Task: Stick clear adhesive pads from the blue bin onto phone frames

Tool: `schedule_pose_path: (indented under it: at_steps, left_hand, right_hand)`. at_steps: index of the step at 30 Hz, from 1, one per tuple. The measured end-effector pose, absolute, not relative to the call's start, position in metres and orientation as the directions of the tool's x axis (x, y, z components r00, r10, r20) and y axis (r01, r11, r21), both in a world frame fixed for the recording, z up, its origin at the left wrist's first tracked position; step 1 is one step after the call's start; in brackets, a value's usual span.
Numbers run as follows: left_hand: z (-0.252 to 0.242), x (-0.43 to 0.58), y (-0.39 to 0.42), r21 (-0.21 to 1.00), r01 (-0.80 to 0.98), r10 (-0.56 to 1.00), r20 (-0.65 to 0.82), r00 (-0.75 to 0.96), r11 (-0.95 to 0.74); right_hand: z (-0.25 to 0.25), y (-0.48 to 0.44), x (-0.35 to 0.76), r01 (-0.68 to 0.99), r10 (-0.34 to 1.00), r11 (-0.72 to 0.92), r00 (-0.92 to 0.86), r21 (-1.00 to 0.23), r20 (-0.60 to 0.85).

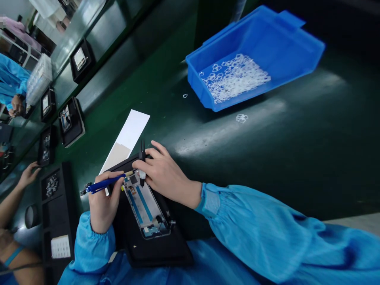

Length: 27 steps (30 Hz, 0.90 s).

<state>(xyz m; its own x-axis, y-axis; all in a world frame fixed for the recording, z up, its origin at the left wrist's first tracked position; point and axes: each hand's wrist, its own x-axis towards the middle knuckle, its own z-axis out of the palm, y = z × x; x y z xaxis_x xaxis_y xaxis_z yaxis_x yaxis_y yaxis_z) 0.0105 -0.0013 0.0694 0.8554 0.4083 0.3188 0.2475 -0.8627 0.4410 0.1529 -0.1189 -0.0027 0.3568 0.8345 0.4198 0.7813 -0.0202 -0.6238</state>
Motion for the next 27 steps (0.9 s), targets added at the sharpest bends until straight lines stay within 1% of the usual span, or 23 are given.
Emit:
schedule_pose_path:
  at_steps: [9, 12, 14, 16, 17, 19, 21, 22, 23, 24, 25, 27]
  left_hand:
    - [0.068, 0.008, -0.004, 0.397, 0.239, 0.356, 0.253, 0.900, -0.886]
    - [0.068, 0.010, -0.003, 0.410, 0.216, 0.329, 0.228, 0.916, -0.886]
    - [0.066, 0.011, -0.001, 0.431, 0.224, 0.343, 0.222, 0.912, -0.874]
    - [0.062, 0.011, 0.002, 0.496, 0.268, 0.417, 0.217, 0.883, -0.826]
    - [0.060, 0.010, 0.005, 0.557, 0.294, 0.475, 0.211, 0.854, -0.776]
    - [0.058, 0.007, 0.010, 0.722, 0.309, 0.616, 0.203, 0.761, -0.620]
    - [0.058, 0.002, 0.016, 0.850, 0.228, 0.735, 0.241, 0.634, -0.475]
    - [0.059, -0.002, 0.019, 0.873, 0.186, 0.772, 0.276, 0.573, -0.450]
    - [0.060, -0.005, 0.022, 0.867, 0.176, 0.786, 0.314, 0.533, -0.466]
    - [0.061, -0.009, 0.023, 0.831, 0.206, 0.773, 0.349, 0.530, -0.517]
    - [0.061, -0.012, 0.024, 0.765, 0.269, 0.740, 0.368, 0.562, -0.585]
    - [0.057, -0.016, 0.024, 0.558, 0.423, 0.657, 0.326, 0.680, -0.714]
  right_hand:
    - [-0.003, -0.119, 0.152, 0.791, 0.843, -0.036, 0.352, -0.610, 0.407]
    - [-0.003, -0.119, 0.152, 0.785, 0.840, -0.037, 0.359, -0.618, 0.407]
    - [-0.004, -0.119, 0.151, 0.781, 0.837, -0.037, 0.365, -0.624, 0.407]
    - [-0.004, -0.118, 0.151, 0.785, 0.831, -0.031, 0.365, -0.619, 0.420]
    - [-0.005, -0.118, 0.151, 0.790, 0.829, -0.030, 0.362, -0.612, 0.427]
    - [-0.005, -0.117, 0.151, 0.801, 0.826, -0.029, 0.356, -0.598, 0.437]
    - [-0.005, -0.116, 0.151, 0.806, 0.825, -0.031, 0.354, -0.592, 0.440]
    - [-0.005, -0.116, 0.151, 0.804, 0.824, -0.027, 0.355, -0.594, 0.442]
    - [-0.004, -0.116, 0.151, 0.796, 0.820, -0.019, 0.359, -0.605, 0.446]
    - [-0.004, -0.116, 0.152, 0.781, 0.812, -0.009, 0.370, -0.625, 0.451]
    - [-0.003, -0.117, 0.153, 0.755, 0.799, 0.006, 0.390, -0.656, 0.457]
    - [0.000, -0.119, 0.155, 0.663, 0.767, 0.037, 0.461, -0.748, 0.446]
